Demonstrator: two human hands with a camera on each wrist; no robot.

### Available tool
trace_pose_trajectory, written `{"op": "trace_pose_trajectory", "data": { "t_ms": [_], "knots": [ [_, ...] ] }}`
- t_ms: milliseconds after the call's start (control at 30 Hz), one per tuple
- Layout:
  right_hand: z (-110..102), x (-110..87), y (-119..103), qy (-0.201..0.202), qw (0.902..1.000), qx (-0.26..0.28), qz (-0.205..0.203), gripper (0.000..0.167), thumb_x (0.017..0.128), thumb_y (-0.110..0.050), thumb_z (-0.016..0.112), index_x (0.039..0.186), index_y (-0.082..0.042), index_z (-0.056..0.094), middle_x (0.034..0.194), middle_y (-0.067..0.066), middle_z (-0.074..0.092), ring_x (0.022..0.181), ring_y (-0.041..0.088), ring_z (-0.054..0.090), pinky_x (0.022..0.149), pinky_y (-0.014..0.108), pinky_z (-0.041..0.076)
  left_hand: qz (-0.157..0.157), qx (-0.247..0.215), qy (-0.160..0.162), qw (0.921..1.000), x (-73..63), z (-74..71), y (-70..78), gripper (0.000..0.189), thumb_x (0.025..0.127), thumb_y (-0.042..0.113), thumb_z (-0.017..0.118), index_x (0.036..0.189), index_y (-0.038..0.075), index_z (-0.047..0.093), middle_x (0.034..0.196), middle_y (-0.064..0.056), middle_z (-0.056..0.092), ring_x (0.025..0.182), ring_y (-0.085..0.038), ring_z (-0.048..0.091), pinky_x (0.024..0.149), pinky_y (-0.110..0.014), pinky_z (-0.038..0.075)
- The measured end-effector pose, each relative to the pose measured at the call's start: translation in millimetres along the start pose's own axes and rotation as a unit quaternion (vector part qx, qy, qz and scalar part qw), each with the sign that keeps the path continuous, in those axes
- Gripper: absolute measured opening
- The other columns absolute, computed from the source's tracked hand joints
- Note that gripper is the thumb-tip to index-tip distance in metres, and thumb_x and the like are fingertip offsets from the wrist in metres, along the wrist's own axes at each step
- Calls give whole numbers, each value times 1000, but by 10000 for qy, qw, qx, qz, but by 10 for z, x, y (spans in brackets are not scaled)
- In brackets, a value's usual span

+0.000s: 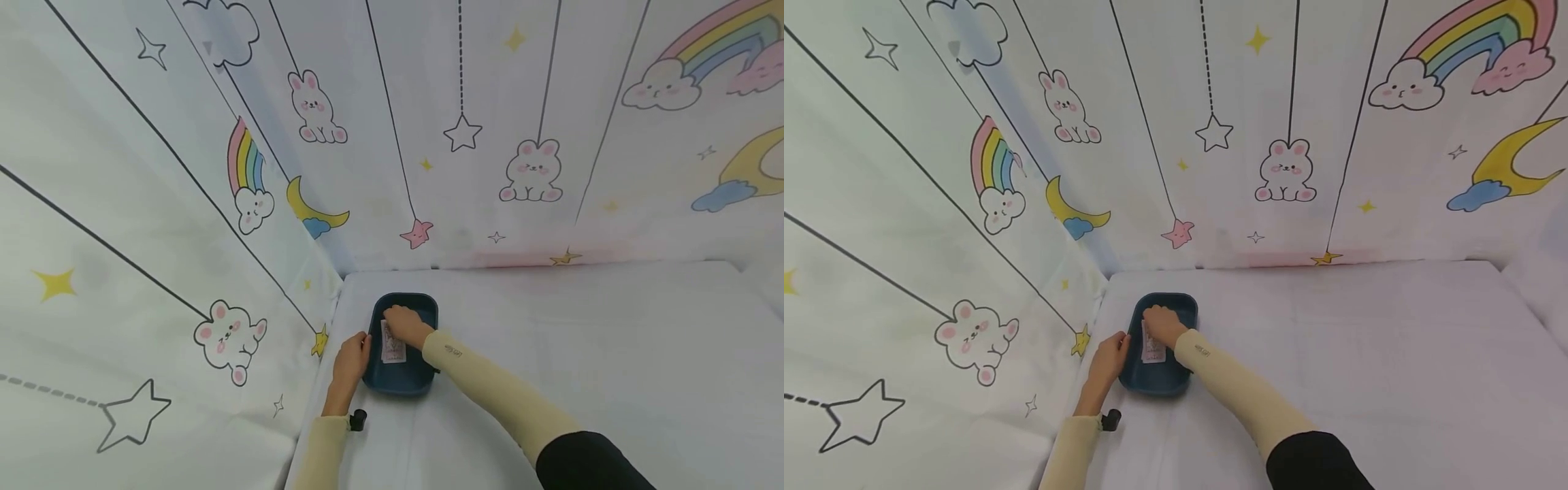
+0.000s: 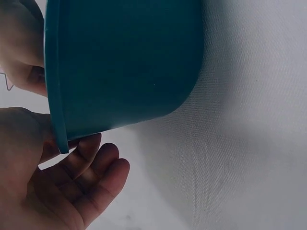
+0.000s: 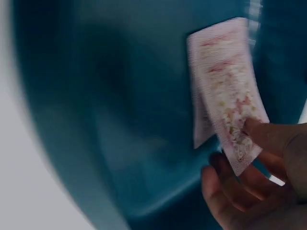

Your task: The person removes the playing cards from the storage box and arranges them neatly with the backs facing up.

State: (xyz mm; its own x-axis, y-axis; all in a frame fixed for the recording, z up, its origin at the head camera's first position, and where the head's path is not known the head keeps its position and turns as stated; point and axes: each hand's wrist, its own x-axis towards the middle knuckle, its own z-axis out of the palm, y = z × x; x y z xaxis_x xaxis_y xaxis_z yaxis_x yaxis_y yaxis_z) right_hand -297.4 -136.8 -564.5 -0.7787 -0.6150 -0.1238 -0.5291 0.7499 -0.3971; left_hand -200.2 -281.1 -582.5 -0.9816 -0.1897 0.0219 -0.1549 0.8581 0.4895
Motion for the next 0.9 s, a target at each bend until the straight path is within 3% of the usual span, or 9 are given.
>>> {"op": "trace_pose_trajectory", "data": {
  "t_ms": [167, 300, 400, 467, 533, 633, 733, 900],
  "knots": [
    [-188, -14, 148, -371, 9904, 1316, 220, 29, 98, -2, 56, 126, -1, 64, 121, 14, 66, 96, 21, 63, 86, 37, 54, 23, -12, 8, 10000, 14, 16, 18, 25, 105, 23, 52, 91, 6, 62, 76, -7, 61, 63, -17, 52, 58, -32, 42],
    [-352, -121, 360, -364, 9824, 1824, -138, 23, 98, -8, 61, 120, -2, 66, 113, 13, 68, 90, 17, 61, 83, 33, 52, -84, 58, 1, 9999, 5, 28, 18, 25, 105, 25, 52, 93, 6, 64, 77, -7, 61, 65, -18, 52, 60, -32, 43],
    [-462, -297, 576, -416, 9678, 2445, -442, 27, 96, -7, 64, 121, 1, 65, 110, 13, 69, 86, 14, 61, 78, 30, 53, -192, 63, -28, 9998, -18, 13, 22, 26, 106, 26, 51, 95, 6, 64, 77, -6, 59, 66, -18, 51, 61, -32, 41],
    [-537, -447, 747, -535, 9526, 2947, -529, 32, 95, -5, 63, 125, 4, 62, 112, 16, 68, 86, 15, 62, 79, 34, 56, -241, 46, -37, 9997, -30, -1, 25, 27, 106, 26, 50, 96, 6, 64, 77, -6, 58, 67, -19, 51, 62, -32, 41],
    [-595, -616, 926, -666, 9374, 3393, -427, 36, 96, -5, 63, 130, 4, 59, 114, 17, 67, 87, 17, 63, 82, 40, 57, -290, 21, -56, 9996, -44, -11, 30, 27, 106, 27, 50, 97, 5, 64, 77, -6, 58, 67, -19, 51, 62, -32, 42],
    [-605, -871, 1205, -674, 9242, 3757, -157, 38, 96, -5, 64, 132, 3, 56, 115, 18, 66, 89, 19, 64, 87, 49, 56, -308, 18, -58, 9995, -55, -2, 26, 27, 106, 26, 51, 98, 5, 65, 78, -7, 60, 68, -19, 52, 63, -32, 43],
    [-483, -1076, 1443, -570, 9274, 3696, 60, 36, 96, -5, 65, 131, 2, 57, 111, 17, 67, 88, 19, 64, 86, 47, 57, -280, 28, -41, 9996, -49, 12, 22, 26, 106, 26, 51, 97, 5, 65, 78, -7, 60, 67, -19, 52, 62, -33, 43],
    [-124, -1218, 1642, -437, 9508, 3063, 135, 33, 95, -7, 66, 127, -2, 61, 108, 11, 67, 87, 16, 60, 79, 36, 54, -220, 60, 24, 9997, -30, 31, 33, 26, 106, 25, 51, 95, 6, 64, 78, -7, 60, 67, -19, 52, 61, -34, 42]
  ]
}}
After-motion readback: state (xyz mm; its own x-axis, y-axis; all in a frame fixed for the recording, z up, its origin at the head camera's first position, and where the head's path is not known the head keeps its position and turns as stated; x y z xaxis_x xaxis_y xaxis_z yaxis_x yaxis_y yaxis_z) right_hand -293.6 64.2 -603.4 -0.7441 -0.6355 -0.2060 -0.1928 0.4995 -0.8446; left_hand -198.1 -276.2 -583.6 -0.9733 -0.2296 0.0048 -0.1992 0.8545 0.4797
